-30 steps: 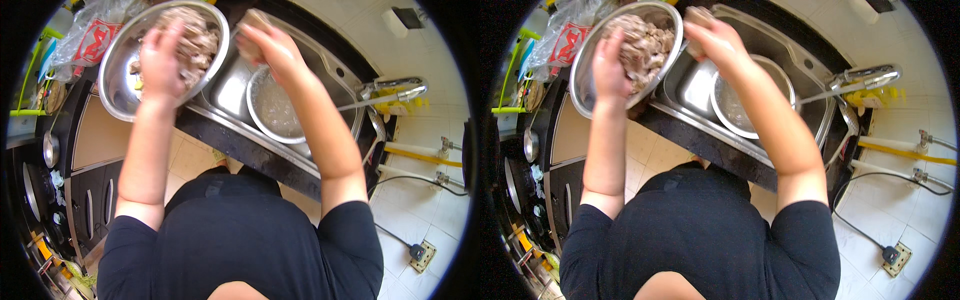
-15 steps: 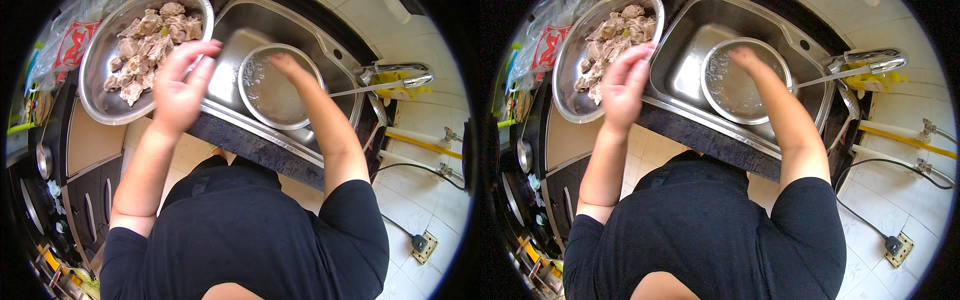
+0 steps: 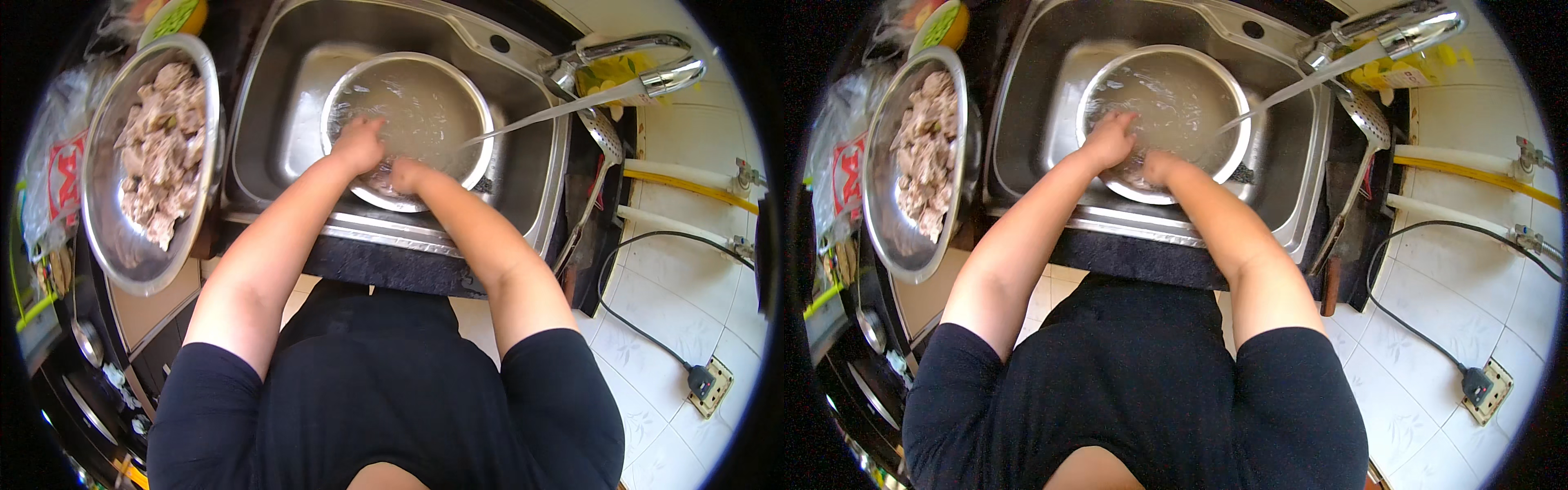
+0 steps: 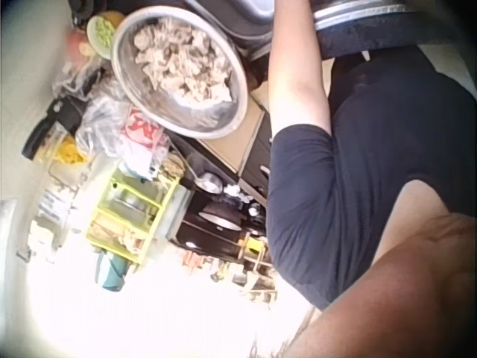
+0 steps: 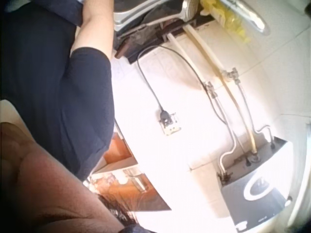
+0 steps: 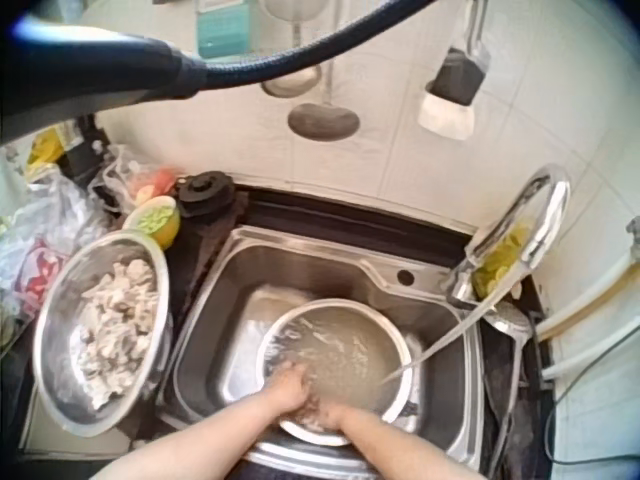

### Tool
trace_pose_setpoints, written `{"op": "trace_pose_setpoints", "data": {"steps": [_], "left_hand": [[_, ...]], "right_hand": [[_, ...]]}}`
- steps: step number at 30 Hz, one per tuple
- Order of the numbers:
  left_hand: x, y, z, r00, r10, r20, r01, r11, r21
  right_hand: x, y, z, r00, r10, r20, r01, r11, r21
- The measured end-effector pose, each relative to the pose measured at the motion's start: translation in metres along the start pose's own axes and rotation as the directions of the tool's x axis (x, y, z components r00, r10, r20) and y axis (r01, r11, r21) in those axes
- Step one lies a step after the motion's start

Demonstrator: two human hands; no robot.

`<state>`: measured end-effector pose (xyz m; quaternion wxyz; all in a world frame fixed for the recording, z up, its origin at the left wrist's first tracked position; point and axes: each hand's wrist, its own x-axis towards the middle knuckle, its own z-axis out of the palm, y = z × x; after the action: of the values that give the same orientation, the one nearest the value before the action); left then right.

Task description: The person washes pieces of raw meat by hand under running tap water in a kitchen sink. They rinse the meat in a metal bowl, transfer the cleaned pieces to a separate metal tray, and finally rinse the bowl itself.

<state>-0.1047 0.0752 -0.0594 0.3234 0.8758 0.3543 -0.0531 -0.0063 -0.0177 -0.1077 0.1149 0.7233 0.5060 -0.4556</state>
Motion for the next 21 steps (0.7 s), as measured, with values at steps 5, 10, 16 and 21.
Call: {"op": "trace_pose_setpoints", "data": {"steps": [5, 10, 16, 21], "left_hand": [[0.041, -0.009, 0.021, 0.963, -0.029, 0.268, -0.022, 0.983, 0.184], [0.05, -0.026, 0.051, 0.769, -0.157, 0.619, 0.326, 0.93, -0.168], [0.044, -0.021, 0.058, 0.566, 0.012, 0.824, 0.814, 0.149, -0.562], [0.036, -0.013, 0.035, 0.514, 0.349, 0.784, 0.817, 0.078, -0.571]], "right_hand": [[0.015, 0.03, 0.028, 0.961, -0.239, -0.14, 0.26, 0.952, 0.158], [-0.002, 0.037, 0.008, 0.995, -0.037, 0.088, -0.043, 0.652, 0.757], [-0.014, 0.045, -0.016, 0.959, -0.082, 0.27, -0.273, -0.033, 0.961], [-0.041, 0.064, -0.032, 0.988, -0.129, 0.089, -0.101, -0.095, 0.99]]}}
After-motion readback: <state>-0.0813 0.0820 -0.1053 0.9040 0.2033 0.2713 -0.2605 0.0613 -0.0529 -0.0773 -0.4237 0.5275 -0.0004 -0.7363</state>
